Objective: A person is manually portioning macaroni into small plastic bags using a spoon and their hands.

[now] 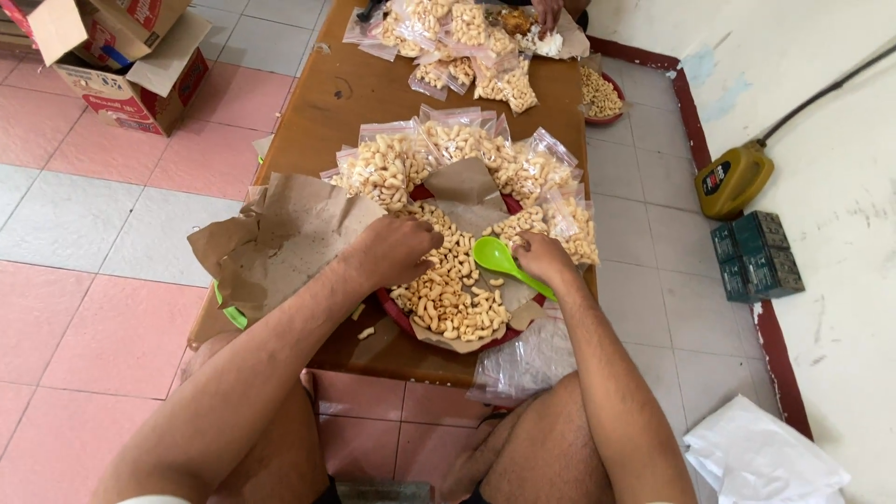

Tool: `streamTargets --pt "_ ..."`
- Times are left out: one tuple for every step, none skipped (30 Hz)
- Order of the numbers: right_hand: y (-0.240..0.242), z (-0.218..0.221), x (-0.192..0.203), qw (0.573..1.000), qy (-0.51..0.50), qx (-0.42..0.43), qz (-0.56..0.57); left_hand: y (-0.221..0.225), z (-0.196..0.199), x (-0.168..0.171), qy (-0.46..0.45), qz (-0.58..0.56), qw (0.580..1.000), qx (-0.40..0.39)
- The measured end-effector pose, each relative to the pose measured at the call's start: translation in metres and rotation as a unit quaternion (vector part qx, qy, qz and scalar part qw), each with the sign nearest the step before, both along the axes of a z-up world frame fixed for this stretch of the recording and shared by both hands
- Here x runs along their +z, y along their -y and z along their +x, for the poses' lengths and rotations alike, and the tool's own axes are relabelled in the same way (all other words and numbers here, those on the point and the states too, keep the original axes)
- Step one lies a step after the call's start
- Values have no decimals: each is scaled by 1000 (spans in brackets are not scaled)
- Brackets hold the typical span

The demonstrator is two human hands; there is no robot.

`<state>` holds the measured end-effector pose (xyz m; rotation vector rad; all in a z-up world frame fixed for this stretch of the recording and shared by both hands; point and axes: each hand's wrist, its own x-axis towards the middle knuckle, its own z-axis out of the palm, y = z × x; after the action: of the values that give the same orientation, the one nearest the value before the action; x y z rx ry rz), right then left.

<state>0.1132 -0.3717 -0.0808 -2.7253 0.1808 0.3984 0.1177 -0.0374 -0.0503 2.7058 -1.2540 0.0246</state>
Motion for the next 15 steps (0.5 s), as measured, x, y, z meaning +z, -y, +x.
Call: streamTargets --pt "2 2 1 1000 0 3 -2 -2 -5 10 0 -2 1000 3" --pt "3 1 0 999 20 -10 -28 -5 -11 20 -21 -5 1000 7" --pt "4 1 -1 998 40 -22 -53 -7 -17 30 -42 -8 999 12" --pt "4 0 0 998 38 -21 -52 -7 -21 36 -44 -7 999 13" --pt "4 0 1 994 81 -41 -60 -7 -26 43 -53 -1 998 17" --pt "5 -2 2 988 123 -61 -69 -6 -31 48 -62 4 998 19" --pt "4 -3 7 988 120 -61 -68 -8 -34 53 -64 5 998 19" --pt "4 -5 12 981 166 -67 -72 -10 -38 58 -70 17 997 15" --pt "5 -7 17 972 212 -73 -75 -11 -42 63 -76 29 997 10" --pt "4 -9 28 973 206 -75 -74 -11 -44 64 -82 31 996 9" --pt "3 -10 39 961 251 -77 -88 -11 -45 64 -89 35 995 11" --pt "3 -12 51 946 295 -80 -103 -11 -47 65 -97 38 994 13" --pt "14 -11 46 948 289 -82 -103 -12 -49 65 -103 40 994 10" --pt "24 -7 43 937 319 -83 -119 -12 -49 65 -99 57 993 17" --pt "35 -4 39 924 349 -84 -134 -13 -48 65 -95 74 992 24"
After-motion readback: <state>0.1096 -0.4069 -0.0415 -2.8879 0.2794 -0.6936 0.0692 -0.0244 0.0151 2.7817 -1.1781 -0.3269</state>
